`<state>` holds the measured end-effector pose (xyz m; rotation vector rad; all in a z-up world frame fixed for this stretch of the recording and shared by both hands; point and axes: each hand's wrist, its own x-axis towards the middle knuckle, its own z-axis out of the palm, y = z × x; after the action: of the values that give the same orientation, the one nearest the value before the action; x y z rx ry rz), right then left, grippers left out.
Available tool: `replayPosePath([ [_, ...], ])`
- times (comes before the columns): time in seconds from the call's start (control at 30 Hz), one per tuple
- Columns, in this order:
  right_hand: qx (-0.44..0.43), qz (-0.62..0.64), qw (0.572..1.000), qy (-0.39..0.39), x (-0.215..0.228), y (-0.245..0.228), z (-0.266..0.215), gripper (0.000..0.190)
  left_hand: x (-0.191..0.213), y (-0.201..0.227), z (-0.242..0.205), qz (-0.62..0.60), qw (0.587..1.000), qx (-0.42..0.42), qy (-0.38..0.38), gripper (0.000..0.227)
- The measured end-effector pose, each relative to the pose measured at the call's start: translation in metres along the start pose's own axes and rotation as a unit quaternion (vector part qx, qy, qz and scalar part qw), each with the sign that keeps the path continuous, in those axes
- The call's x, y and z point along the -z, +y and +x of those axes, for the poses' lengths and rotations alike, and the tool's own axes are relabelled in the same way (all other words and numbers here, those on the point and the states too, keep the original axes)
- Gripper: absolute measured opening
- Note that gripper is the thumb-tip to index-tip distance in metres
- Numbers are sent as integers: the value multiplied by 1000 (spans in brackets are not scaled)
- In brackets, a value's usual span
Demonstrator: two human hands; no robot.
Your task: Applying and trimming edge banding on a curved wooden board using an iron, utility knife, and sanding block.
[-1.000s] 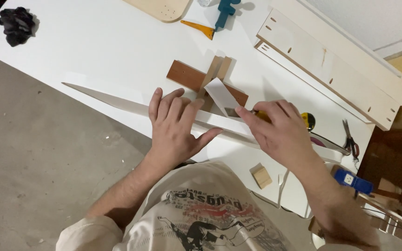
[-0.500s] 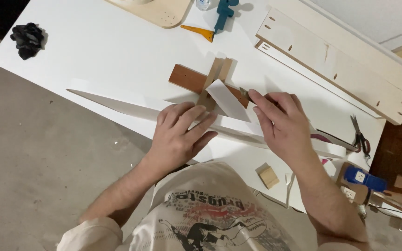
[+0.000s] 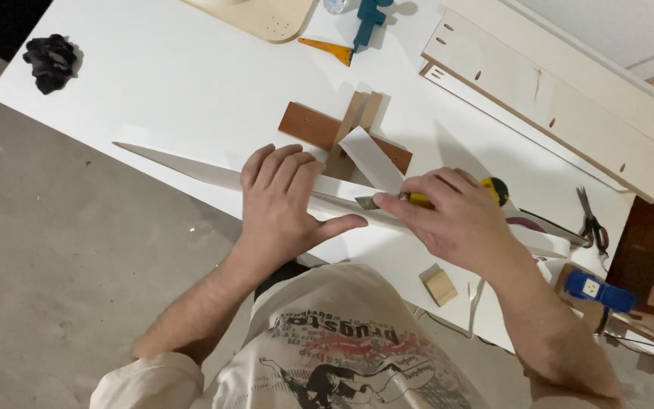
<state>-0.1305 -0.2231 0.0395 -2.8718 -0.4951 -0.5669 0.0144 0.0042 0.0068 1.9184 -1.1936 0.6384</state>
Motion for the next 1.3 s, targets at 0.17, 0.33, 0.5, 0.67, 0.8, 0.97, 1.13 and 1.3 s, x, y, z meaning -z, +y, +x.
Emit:
replayPosePath([
  [0.17,15,-61,997,-52,0,5,-5,37,-13,2,-7,37,999,17,32,71],
  [0.33,25,-63,996,-51,-1,8,-4,37,-18,0,-10,38,998,19,35,71],
  [0.5,25,-65,996,-55,3,6,-2,40,-20,0,-12,32,998,23,41,69],
  [0.67,17,-49,997,-53,7,2,5,35,-18,2,-12,33,998,23,38,65],
  [0.8,17,-66,997,-49,3,2,1,39,-18,3,-10,38,998,21,46,63],
  [0.97,17,-56,998,-34,5,0,3,36,-17,3,-9,38,998,23,42,65],
  [1.13,0,-70,997,-14,2,7,-1,34,-17,2,-8,41,998,18,47,64],
  [1.3,-79,-81,992,53,21,6,-23,33,-19,-12,-14,37,997,-65,8,50],
])
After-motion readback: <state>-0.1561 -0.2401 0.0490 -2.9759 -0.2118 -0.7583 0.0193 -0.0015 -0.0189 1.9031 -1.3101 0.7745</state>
